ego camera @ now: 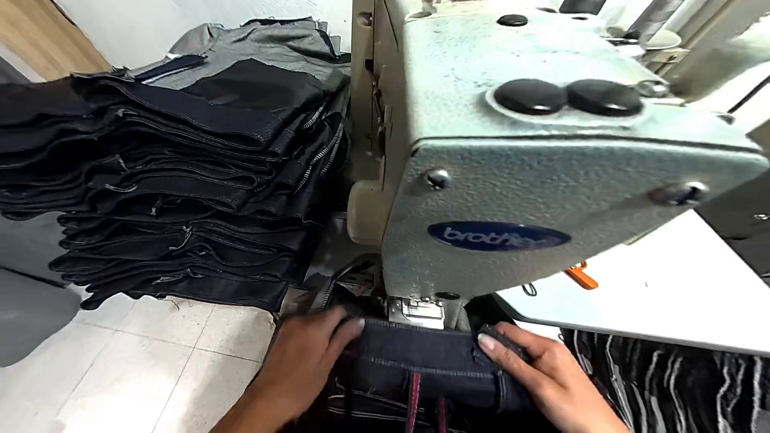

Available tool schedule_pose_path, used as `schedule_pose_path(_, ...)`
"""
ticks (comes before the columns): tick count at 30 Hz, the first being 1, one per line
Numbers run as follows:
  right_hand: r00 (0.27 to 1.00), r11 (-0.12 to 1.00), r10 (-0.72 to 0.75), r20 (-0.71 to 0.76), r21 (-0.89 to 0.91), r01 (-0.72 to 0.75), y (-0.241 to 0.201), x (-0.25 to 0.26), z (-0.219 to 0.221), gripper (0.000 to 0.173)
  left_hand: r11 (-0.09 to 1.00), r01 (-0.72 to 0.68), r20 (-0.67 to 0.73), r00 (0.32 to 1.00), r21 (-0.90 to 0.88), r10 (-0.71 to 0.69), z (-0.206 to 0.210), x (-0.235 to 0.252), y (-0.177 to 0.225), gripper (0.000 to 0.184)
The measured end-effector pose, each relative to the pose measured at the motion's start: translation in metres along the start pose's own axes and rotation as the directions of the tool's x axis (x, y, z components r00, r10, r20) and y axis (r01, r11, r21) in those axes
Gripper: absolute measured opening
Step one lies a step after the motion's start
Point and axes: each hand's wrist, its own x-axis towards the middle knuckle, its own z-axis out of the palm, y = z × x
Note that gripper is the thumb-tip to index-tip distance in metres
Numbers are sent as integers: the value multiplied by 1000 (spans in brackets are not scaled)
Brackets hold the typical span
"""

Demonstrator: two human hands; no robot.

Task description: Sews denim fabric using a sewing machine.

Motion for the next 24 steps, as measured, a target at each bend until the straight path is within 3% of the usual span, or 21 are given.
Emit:
schedule_pose_path(1,998,999,50,-41,0,-50,4,13,1,30,993,98,84,992,-64,-93,2,20,-2,45)
schedule_pose_path(3,982,995,71,-173,-51,-80,6,51,2,21,983,142,70,989,-116,-134,18,71,-11,33)
schedule_pose_path(5,952,977,-84,-296,-212,20,26,91,9,22,975,85,-56,994,-206,-99,52,124,-36,28)
schedule_pose_path(7,954,950,-156,-255,-303,75,66,110,20,33,886,89,-59,990,-455,-129,73,144,-44,42)
schedule_pose_path(9,990,985,-8,-142,-174,-17,57,91,29,36,738,243,96,967,-629,-237,65,123,-25,40)
schedule_pose_path(10,995,990,-11,-104,-144,-4,46,72,32,35,665,326,201,944,-672,-260,54,102,-13,35)
schedule_pose_path(13,966,968,-247,-75,-73,242,44,29,38,43,577,124,159,987,-807,11,63,57,-18,18)
schedule_pose_path(15,927,908,-364,-93,-257,331,41,13,33,44,635,-50,45,990,-771,132,69,45,-28,25)
schedule_pose_path(18,803,650,-594,-52,-619,441,11,0,21,24,896,-200,-138,978,-397,157,50,43,-23,34)
schedule_pose_path(20,721,512,-684,109,-632,581,-12,-19,22,19,953,-242,-177,962,-184,210,38,41,-12,31)
schedule_pose_path(21,678,463,-707,203,-592,660,-18,-28,26,21,960,-232,-169,964,-159,205,36,40,-9,29)
schedule_pose_path(24,596,373,-710,375,-519,770,-21,-39,41,28,956,-116,-70,992,-271,101,36,37,-9,31)
